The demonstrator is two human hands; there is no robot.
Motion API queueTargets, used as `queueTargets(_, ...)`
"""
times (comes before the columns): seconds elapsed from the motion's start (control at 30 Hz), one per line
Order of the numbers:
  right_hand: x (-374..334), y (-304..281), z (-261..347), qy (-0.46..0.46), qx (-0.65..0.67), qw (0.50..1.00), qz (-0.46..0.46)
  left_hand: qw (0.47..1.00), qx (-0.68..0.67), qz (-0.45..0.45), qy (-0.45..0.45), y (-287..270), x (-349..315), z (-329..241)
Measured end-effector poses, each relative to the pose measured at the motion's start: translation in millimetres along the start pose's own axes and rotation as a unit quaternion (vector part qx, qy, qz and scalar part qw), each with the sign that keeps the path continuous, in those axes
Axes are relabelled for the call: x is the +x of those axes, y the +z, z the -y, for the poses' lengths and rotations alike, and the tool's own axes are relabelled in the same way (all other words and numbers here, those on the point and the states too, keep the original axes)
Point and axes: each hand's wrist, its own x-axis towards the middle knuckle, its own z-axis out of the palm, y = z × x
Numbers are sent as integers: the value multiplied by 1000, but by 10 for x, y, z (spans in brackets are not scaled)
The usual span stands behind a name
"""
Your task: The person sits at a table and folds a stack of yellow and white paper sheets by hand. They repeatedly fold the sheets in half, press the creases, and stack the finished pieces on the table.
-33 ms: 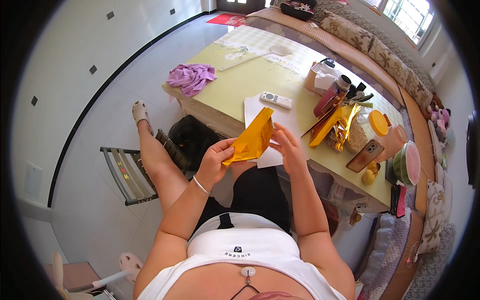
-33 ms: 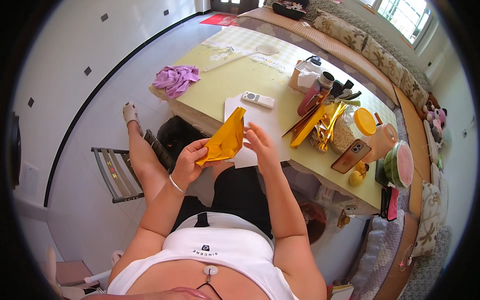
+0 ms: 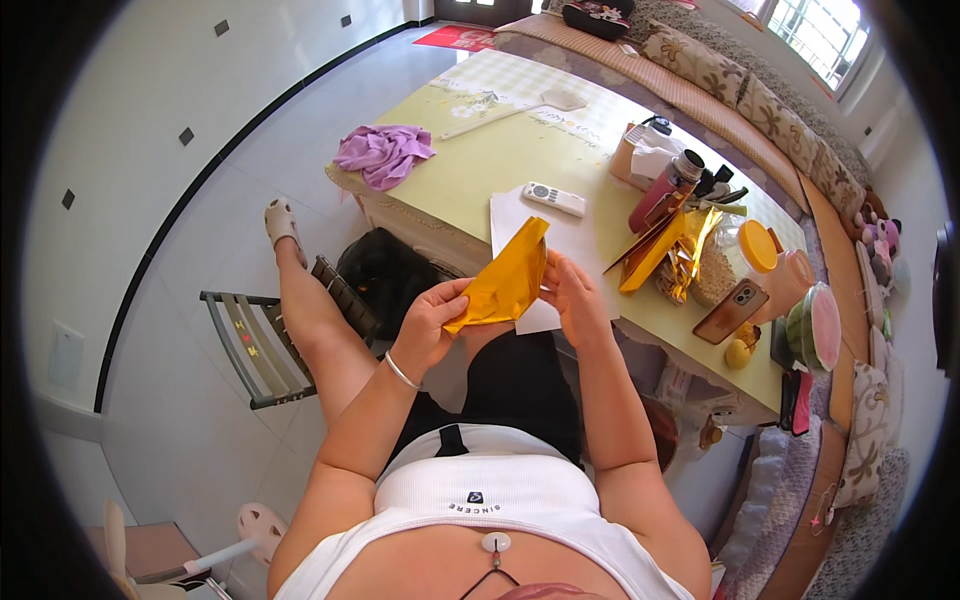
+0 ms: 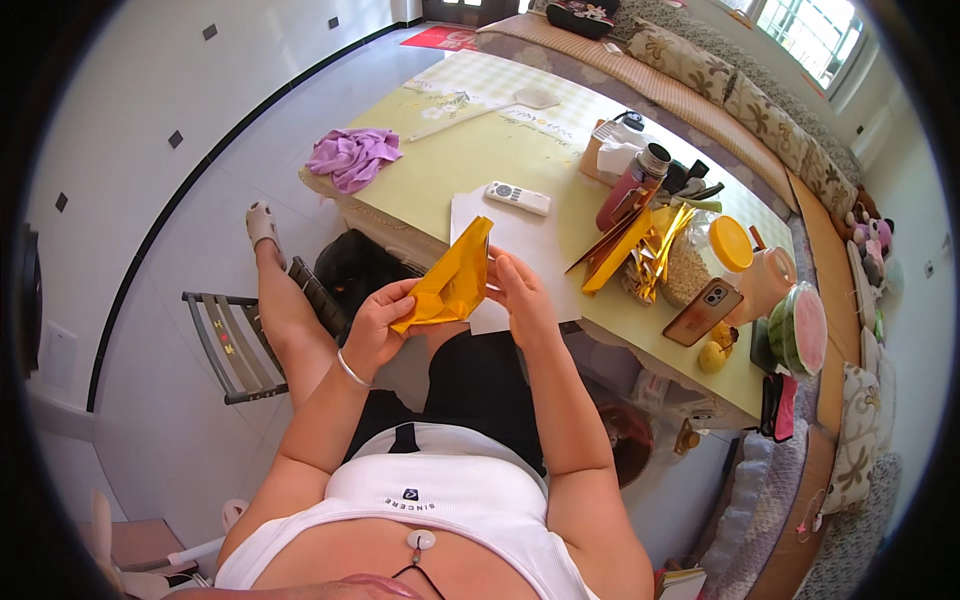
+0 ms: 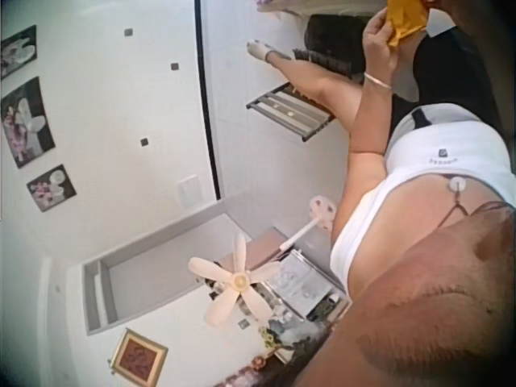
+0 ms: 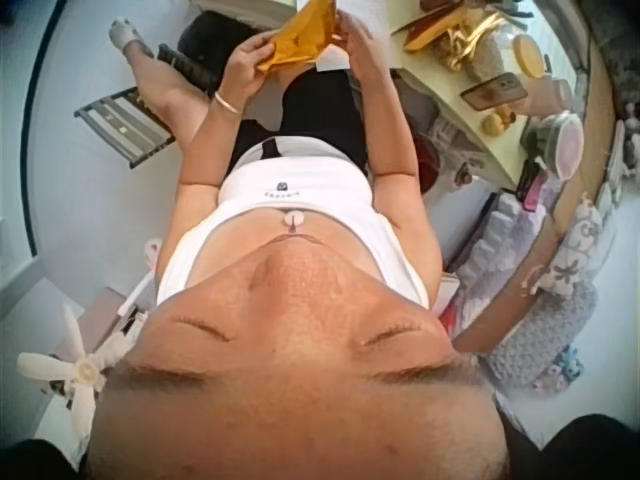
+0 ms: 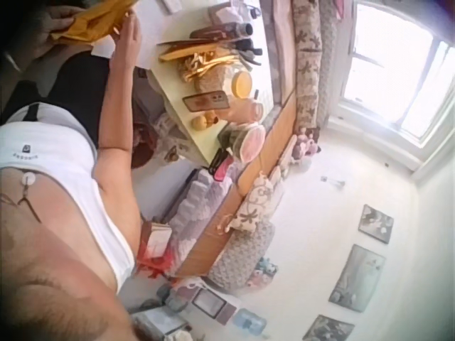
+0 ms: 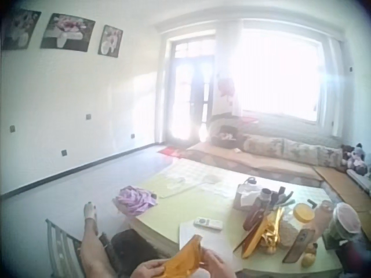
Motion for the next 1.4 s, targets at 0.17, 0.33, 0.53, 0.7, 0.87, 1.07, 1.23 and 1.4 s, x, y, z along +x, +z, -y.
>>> queueTargets(0.17,122,29,-224,61,71,993,69,996,-74,26,-39,-76,-133,-14)
queueTargets(0.33,104,209,-219,89,99,989,61,982,-171,23,-73,-198,-176,-5)
queueTargets(0.53,99,231,-283,95,31,994,35,980,172,-49,92,-356,-142,-53)
queueTargets(0.7,48,272,-375,83,-46,995,31,698,671,-51,245,-12,-179,-333)
queueTargets(0.87,-23,346,-388,77,-50,995,49,828,522,-116,168,-5,-131,-189)
queueTargets(1.07,-84,330,-285,100,-101,988,60,931,327,-133,93,-319,-68,-74)
queueTargets(1.23,-108,389,-305,94,-149,984,5,981,182,-69,5,-9,-238,-263)
queueTargets(1.4,-91,469,-314,58,-124,989,-56,987,150,-59,-6,-213,-238,-211)
